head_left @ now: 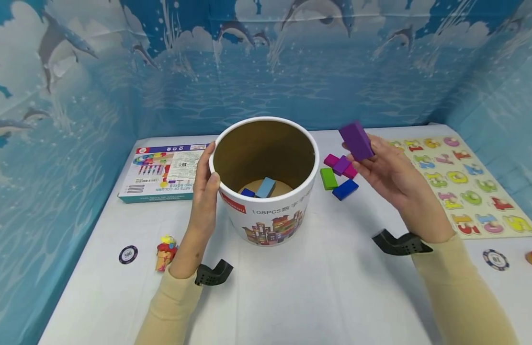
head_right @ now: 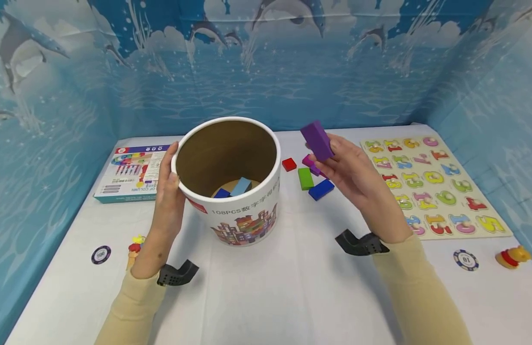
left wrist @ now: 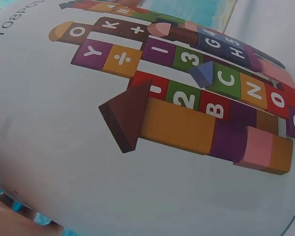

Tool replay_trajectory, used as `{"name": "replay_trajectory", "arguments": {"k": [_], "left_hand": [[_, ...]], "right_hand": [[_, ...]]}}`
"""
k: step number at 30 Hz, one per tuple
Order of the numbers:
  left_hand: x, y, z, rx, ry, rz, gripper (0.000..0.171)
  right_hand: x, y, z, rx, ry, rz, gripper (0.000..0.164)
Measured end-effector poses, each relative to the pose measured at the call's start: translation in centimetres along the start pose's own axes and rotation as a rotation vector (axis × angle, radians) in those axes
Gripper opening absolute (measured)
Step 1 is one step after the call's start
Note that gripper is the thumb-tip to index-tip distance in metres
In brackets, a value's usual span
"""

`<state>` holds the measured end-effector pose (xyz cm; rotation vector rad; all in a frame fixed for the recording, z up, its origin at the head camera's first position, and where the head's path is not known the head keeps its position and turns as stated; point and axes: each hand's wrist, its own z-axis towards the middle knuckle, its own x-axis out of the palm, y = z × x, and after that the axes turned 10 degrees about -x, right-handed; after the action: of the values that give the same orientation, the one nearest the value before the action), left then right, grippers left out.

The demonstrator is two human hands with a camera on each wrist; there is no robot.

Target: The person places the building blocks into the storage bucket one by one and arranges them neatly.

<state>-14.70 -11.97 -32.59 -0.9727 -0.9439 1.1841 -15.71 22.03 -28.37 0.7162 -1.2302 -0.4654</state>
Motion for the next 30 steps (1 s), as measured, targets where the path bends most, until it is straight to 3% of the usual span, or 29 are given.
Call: {"name": "replay_trajectory", "arguments": {"k": [6, 11, 16, 23, 30], "left_hand": [[-0.1, 0.0, -0.1, -0.009, -0.002, 0.008, 0.054], [-0.1, 0.0, -0.1, -0.02, -0.007, 0.022, 0.054], [0.1, -0.2, 0.0, -0.024, -0.002, 0.027, 0.053], [0.1, -0.3, -0.1, -0.027, 0.011, 0.01, 0.053], [0.0, -0.3, -0.2, -0.041, -0.006, 0.026, 0.054]], "right_hand": [[7.6, -0.5, 3.4, 0.024, 0.214, -0.27, 0.03], [10.9, -2.4, 5.9, 0.108, 0.283, -0.464, 0.035], [11.8, -3.5, 7.9, 0.166, 0.337, -0.7, 0.038], [12.1, -5.1, 10.0, 0.288, 0.443, -1.043, 0.026], [12.4, -6.1, 10.7, 0.432, 0.675, -1.324, 0.024]]}}
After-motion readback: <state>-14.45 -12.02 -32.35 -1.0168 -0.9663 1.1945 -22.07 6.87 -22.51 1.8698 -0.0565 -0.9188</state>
